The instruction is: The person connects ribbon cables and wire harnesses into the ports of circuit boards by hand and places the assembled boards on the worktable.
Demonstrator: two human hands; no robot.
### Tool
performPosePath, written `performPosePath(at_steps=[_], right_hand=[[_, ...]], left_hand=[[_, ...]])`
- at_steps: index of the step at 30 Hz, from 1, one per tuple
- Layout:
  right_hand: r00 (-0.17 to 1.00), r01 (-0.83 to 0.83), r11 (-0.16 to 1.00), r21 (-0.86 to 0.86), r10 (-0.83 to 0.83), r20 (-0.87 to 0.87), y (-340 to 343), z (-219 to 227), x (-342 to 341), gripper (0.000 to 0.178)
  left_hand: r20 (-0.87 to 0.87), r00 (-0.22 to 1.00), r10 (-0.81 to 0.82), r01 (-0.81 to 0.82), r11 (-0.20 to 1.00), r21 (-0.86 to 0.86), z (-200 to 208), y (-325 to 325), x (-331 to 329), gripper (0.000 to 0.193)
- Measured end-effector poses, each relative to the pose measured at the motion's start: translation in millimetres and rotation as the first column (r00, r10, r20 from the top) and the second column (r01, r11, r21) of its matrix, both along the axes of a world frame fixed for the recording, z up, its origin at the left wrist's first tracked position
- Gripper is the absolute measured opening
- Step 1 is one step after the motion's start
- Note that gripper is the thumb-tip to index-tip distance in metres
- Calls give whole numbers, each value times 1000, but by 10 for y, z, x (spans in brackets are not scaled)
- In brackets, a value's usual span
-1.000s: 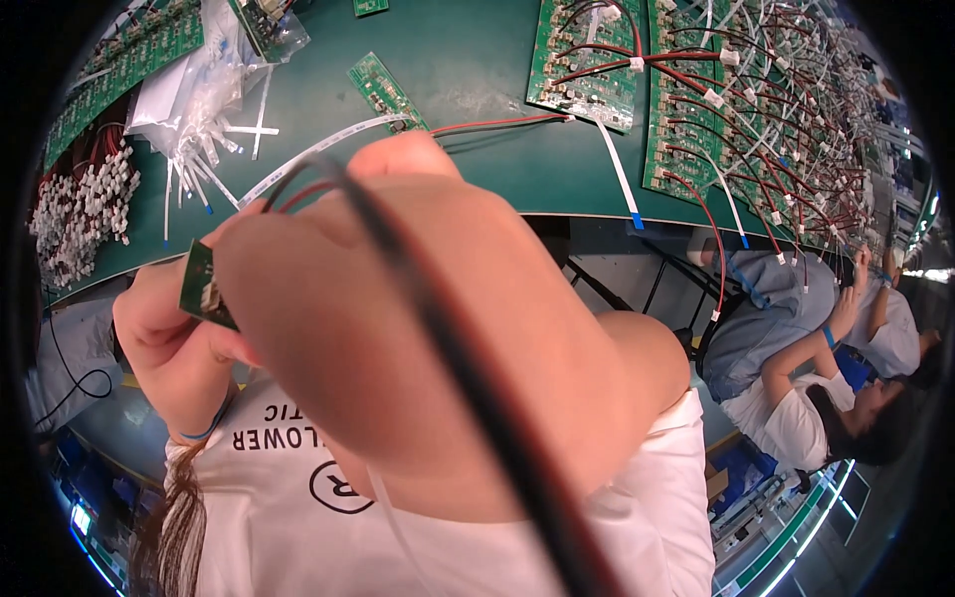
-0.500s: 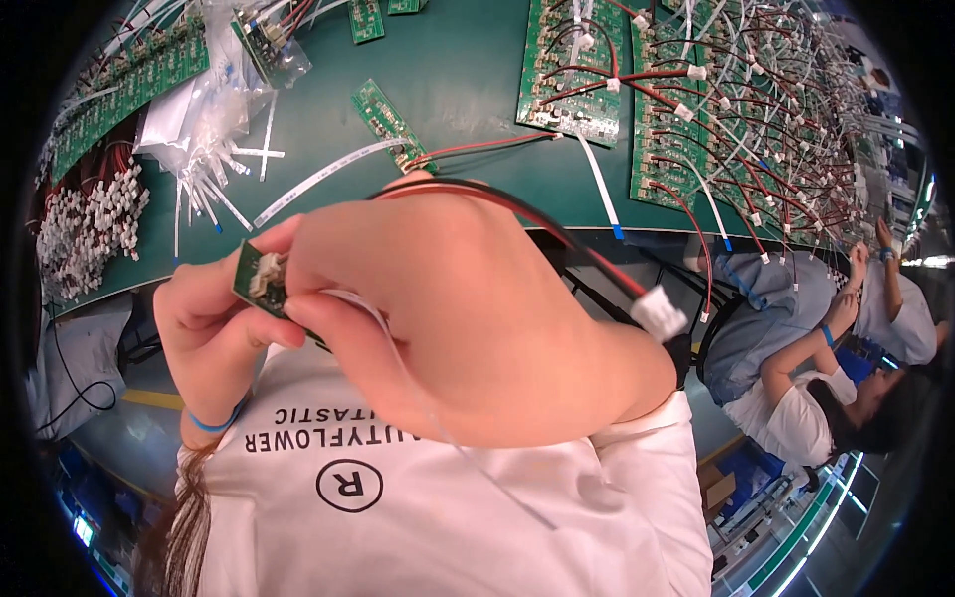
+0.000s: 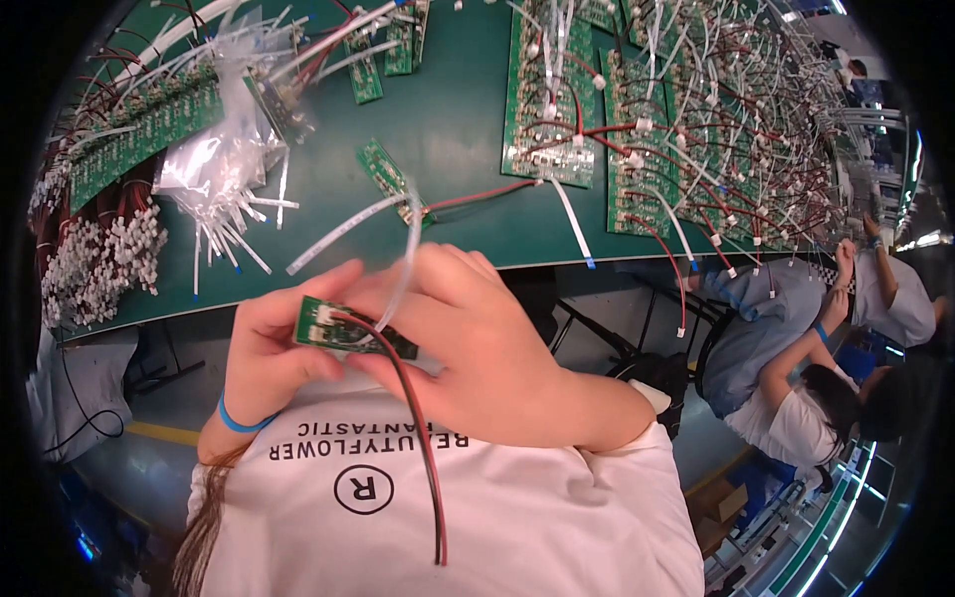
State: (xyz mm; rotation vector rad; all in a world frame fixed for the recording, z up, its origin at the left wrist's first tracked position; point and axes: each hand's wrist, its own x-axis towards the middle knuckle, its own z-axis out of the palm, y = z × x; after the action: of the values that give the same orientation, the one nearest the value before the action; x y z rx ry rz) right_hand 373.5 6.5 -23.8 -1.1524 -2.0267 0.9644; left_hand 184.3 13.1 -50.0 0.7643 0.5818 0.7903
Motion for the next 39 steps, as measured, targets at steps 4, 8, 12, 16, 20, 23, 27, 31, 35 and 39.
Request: performPosePath(at_steps=[4,8,12,16,20,23,27,31,35,39], right_hand=[[952,222,904,364,-283,121,72,104,99,37],[853,348,843,410,-466,235,460,-139,30,23],[766,391,899,196,-436,473,689,-434,-9,24],[809,366,915,172,-404,427,737,-477,-191,24],[830,377,920,102,-385,403,795,-459,-362,28],[843,349,933,88,-353,406,826,-407,-395,30],[836,292,935,203,-352,420,915,-315,-236,19],[707,557,777,293,-629,323,1291,-316,-233,18],[630,594,749,295,-660,409,1579,-438,-296,16],[635,680,708,192,-699,329,1757,-547,-130,14]], left_hand=[[-180,983,32,-6,990,144,88,97,-252,53],[-542,716,441,-225,880,418,239,325,-478,20],[-614,495,615,-28,717,696,333,710,-314,26],[-530,318,786,317,438,841,132,1002,-180,48],[-590,274,760,344,495,798,15,1200,-180,55],[-551,285,784,314,467,827,-76,1286,-245,53],[-548,270,792,298,472,829,-186,1390,-301,55],[-611,337,716,248,558,792,-112,1358,-318,59],[-581,306,754,314,496,810,-36,1174,-388,65],[-550,395,736,251,489,835,196,860,-526,62]])
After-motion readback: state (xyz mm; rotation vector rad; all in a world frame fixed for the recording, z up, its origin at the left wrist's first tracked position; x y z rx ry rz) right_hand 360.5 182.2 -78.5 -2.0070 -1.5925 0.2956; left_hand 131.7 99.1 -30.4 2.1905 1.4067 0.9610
